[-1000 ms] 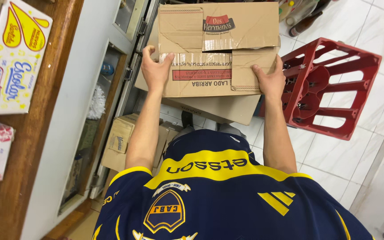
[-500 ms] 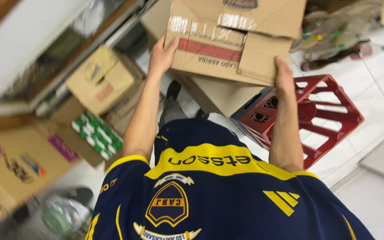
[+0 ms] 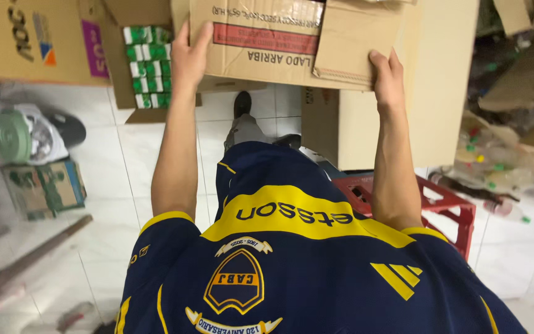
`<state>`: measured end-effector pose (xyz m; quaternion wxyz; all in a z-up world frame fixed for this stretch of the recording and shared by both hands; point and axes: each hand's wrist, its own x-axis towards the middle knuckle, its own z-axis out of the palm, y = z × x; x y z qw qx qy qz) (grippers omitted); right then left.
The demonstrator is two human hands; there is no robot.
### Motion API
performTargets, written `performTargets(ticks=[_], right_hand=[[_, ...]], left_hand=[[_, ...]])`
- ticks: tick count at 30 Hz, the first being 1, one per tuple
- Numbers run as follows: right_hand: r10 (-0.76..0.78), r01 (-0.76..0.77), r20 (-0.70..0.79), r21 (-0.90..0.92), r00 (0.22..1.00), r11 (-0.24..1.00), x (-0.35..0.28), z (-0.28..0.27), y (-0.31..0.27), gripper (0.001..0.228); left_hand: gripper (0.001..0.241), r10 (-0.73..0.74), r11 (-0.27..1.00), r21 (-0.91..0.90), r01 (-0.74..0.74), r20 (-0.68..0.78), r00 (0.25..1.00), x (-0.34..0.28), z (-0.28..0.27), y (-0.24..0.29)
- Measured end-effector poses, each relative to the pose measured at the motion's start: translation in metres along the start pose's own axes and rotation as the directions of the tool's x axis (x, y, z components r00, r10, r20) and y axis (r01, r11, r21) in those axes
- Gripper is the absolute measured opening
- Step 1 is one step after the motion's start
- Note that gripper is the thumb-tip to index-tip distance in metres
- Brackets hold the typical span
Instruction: The person moves and flattens various cardboard boxes in a backroom area, picking them up from the floor and a stack to organize them.
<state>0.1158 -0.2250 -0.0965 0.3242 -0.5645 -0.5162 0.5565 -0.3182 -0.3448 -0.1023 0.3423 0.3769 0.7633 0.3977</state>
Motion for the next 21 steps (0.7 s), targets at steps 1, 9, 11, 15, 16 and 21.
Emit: performTargets(ticks=[1,9,11,15,16,21], right_hand=[[0.043,-0.041,0.059,-0.032,0.997,0.999,0.007,0.021,-0.014,0.036],[-0.082,0.083,0.216,0.007,0.973,0.997,0.112,0.151,0.037,0.038],[0.123,-0.096,0.254,-0.116,0.959,0.989,0.111,0.184,0.01,0.056],[0.198,-0.153,0.211,-0.209,0.957,0.966,0.148,0.228,0.026,0.059],[0.226,-0.18,0.22,-0.212,0.949,0.961,0.153,0.237,0.024,0.066],[0.227,-0.209,0.132,-0.138,0.965,0.968,0.192,0.266,0.09,0.065]], left_hand=[[0.078,0.009,0.999,-0.051,-0.01,-0.023,1.0,0.003,-0.014,-0.013],[0.081,-0.195,0.978,-0.086,0.191,-0.034,0.98,0.055,-0.087,-0.103],[0.087,-0.298,0.948,-0.126,0.293,-0.026,0.954,0.08,-0.098,-0.135],[0.086,-0.383,0.916,-0.1,0.39,0.079,0.92,0.124,-0.111,-0.153],[0.086,-0.365,0.92,-0.131,0.37,0.063,0.929,0.14,-0.11,-0.175],[0.08,-0.384,0.916,-0.09,0.391,0.086,0.919,0.173,-0.113,-0.2]])
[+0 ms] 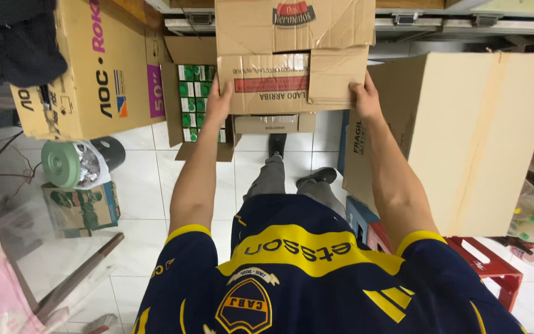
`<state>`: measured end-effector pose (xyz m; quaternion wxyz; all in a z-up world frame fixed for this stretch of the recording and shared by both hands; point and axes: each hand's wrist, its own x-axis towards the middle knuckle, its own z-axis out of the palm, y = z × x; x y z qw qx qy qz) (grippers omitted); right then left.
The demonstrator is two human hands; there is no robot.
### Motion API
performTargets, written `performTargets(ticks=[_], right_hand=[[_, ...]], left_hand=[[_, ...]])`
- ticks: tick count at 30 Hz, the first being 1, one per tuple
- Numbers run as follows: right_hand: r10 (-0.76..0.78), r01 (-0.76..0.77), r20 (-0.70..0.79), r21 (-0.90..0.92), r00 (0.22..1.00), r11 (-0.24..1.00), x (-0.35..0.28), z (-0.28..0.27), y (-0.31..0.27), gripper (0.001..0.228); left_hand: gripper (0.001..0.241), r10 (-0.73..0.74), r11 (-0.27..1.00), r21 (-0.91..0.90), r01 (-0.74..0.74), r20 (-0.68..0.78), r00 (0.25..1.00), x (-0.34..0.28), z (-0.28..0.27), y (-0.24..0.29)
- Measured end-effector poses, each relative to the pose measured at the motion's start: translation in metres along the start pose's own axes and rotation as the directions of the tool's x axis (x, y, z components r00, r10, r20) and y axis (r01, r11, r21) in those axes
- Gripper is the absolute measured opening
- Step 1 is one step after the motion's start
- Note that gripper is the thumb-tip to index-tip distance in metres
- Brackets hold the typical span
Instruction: The person moves and flattens various cardboard boxes in a backroom area, picking them up from the floor and a stack to organize them.
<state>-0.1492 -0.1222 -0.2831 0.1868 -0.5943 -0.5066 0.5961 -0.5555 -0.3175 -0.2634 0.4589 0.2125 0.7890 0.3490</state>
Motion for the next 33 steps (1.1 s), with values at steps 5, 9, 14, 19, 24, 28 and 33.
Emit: performTargets(ticks=[5,9,14,19,24,28,33], right_hand=[[-0.008,0.01,0.033,-0.064,0.999,0.998,0.01,0.015,-0.003,0.068],[-0.024,0.022,-0.012,-0.127,1.0,0.992,0.019,0.022,0.002,0.071],[-0.012,0.005,-0.112,-0.065,0.994,0.998,0.03,0.018,0.007,0.075],[-0.087,0.083,-0.169,-0.033,0.982,0.996,0.032,-0.004,0.012,0.07],[0.027,-0.034,-0.139,-0.051,0.99,0.998,0.045,0.001,0.009,0.08],[0.126,-0.149,-0.126,-0.193,0.984,0.97,0.037,0.027,-0.014,0.086],[0.07,-0.09,-0.139,-0.142,0.988,0.986,0.014,0.02,-0.036,0.089]], left_hand=[[0.082,0.003,1.0,0.013,-0.004,0.055,0.998,0.019,0.0,-0.001],[0.08,-0.011,0.999,-0.045,0.014,0.053,0.999,0.017,0.001,0.011],[0.082,0.018,0.994,-0.107,-0.015,0.023,1.0,0.008,-0.003,0.024],[0.084,0.026,0.984,-0.179,-0.026,-0.005,1.0,0.035,-0.014,-0.003],[0.085,0.005,0.991,-0.136,-0.003,0.021,1.0,0.041,-0.009,0.017],[0.093,-0.016,0.996,-0.084,0.021,0.058,0.998,0.055,0.006,0.014],[0.093,-0.016,1.0,-0.007,0.017,0.027,1.0,0.011,-0.001,0.064]])
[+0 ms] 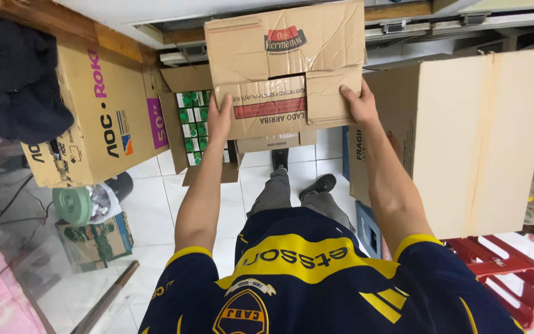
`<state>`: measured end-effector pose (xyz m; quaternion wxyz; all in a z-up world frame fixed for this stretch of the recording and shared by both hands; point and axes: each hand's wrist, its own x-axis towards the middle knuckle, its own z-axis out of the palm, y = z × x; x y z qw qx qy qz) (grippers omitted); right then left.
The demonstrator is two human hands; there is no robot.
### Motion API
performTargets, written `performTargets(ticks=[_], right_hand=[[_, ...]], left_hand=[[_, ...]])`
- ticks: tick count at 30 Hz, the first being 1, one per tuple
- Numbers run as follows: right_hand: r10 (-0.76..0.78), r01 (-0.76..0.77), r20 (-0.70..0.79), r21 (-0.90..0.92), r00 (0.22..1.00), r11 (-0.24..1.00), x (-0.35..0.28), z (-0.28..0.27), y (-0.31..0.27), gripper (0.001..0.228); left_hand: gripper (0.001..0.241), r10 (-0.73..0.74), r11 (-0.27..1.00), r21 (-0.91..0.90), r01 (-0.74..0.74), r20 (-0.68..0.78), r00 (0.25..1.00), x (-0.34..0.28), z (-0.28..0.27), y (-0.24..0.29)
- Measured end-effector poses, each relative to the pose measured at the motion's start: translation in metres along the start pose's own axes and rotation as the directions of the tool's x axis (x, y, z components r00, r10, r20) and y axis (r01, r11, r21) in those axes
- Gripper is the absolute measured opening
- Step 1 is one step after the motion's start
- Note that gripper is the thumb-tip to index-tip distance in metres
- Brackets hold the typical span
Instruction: The person moves and flattens various cardboard boxes in a backroom area, picking them up from the floor and a stack to organize them.
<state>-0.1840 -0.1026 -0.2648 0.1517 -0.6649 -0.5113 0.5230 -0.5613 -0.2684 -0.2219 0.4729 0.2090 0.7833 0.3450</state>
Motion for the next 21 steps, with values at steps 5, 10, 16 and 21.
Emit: performTargets(ticks=[5,10,16,21], right_hand=[[-0.12,0.115,0.072,0.067,0.99,0.991,-0.05,-0.041,-0.033,0.087],[-0.245,0.231,0.029,0.231,0.969,0.945,-0.135,-0.093,-0.069,0.08],[-0.409,0.4,-0.031,0.286,0.912,0.871,-0.189,-0.192,-0.029,0.073],[-0.47,0.505,-0.184,0.298,0.863,0.81,-0.253,-0.276,0.021,0.07]], left_hand=[[0.093,0.106,0.994,0.022,-0.105,-0.061,0.993,-0.046,-0.008,0.023],[0.1,0.186,0.979,0.092,-0.182,-0.044,0.981,-0.098,-0.012,0.051],[0.082,0.312,0.94,0.158,-0.303,-0.033,0.949,-0.154,0.018,0.103],[0.076,0.438,0.873,0.19,-0.449,0.098,0.893,-0.214,0.082,0.165]])
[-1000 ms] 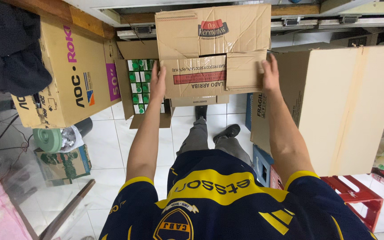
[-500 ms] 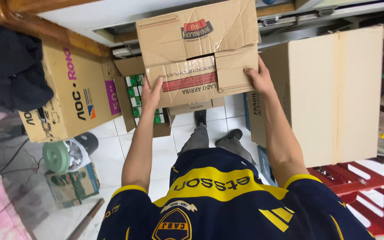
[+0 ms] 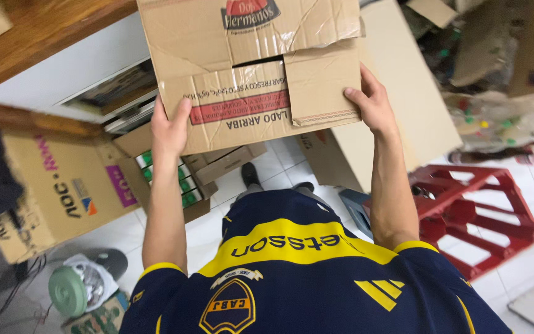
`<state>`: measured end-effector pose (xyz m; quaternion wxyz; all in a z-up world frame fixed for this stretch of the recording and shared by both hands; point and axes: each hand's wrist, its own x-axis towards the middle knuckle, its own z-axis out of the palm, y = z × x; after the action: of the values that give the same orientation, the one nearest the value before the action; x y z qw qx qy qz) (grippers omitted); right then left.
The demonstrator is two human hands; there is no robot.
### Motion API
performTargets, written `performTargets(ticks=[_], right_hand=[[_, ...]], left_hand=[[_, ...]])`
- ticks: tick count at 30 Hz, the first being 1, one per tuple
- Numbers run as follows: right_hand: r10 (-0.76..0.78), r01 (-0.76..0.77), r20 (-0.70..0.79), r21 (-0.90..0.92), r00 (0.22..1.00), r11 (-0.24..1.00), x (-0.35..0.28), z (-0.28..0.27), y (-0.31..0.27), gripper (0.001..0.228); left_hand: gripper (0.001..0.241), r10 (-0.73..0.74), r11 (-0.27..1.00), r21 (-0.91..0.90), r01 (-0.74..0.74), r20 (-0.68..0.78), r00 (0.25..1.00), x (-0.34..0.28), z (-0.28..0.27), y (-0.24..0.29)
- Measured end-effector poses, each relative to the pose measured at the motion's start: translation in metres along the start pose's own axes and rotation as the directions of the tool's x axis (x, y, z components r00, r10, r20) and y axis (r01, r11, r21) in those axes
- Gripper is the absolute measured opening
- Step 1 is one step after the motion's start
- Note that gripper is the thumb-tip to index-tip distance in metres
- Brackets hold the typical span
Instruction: The person moves and flattens various cardboard boxes in a backroom area, picking them up from the floor and a stack to organize them.
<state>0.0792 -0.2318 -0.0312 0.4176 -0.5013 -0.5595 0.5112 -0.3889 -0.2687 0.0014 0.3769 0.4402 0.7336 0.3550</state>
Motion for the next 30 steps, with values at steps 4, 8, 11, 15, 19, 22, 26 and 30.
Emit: performTargets(ticks=[4,8,11,15,19,22,26,30], right_hand=[[-0.013,0.013,-0.155,-0.005,0.988,1.0,-0.061,-0.076,0.016,0.069],[0.09,-0.09,-0.354,0.017,0.931,0.996,-0.126,-0.144,0.053,0.069],[0.111,-0.115,-0.478,0.022,0.871,0.993,-0.174,-0.161,0.051,0.072],[0.172,-0.167,-0.641,0.069,0.748,0.983,-0.217,-0.174,0.086,0.073],[0.219,-0.169,-0.745,0.143,0.63,0.975,-0.24,-0.16,0.091,0.071],[0.257,-0.192,-0.794,0.179,0.551,0.965,-0.243,-0.147,0.09,0.071],[0.308,-0.223,-0.826,0.226,0.472,0.948,-0.234,-0.129,0.092,0.07],[0.361,-0.226,-0.815,0.286,0.454,0.931,-0.212,-0.105,0.065,0.085]], left_hand=[[0.081,0.104,0.988,0.103,-0.117,0.131,0.986,-0.006,0.066,0.056],[0.084,0.175,0.962,0.15,-0.228,0.303,0.937,-0.019,0.141,0.104],[0.08,0.248,0.934,0.138,-0.33,0.418,0.874,-0.011,0.201,0.124],[0.086,0.245,0.875,0.234,-0.423,0.539,0.806,0.011,0.275,0.143],[0.085,0.21,0.831,0.262,-0.491,0.668,0.713,0.01,0.317,0.178],[0.088,0.18,0.796,0.289,-0.532,0.726,0.664,0.03,0.35,0.187],[0.089,0.153,0.776,0.261,-0.574,0.805,0.572,0.052,0.379,0.203],[0.098,0.137,0.675,0.308,-0.671,0.84,0.524,0.084,0.414,0.197]])
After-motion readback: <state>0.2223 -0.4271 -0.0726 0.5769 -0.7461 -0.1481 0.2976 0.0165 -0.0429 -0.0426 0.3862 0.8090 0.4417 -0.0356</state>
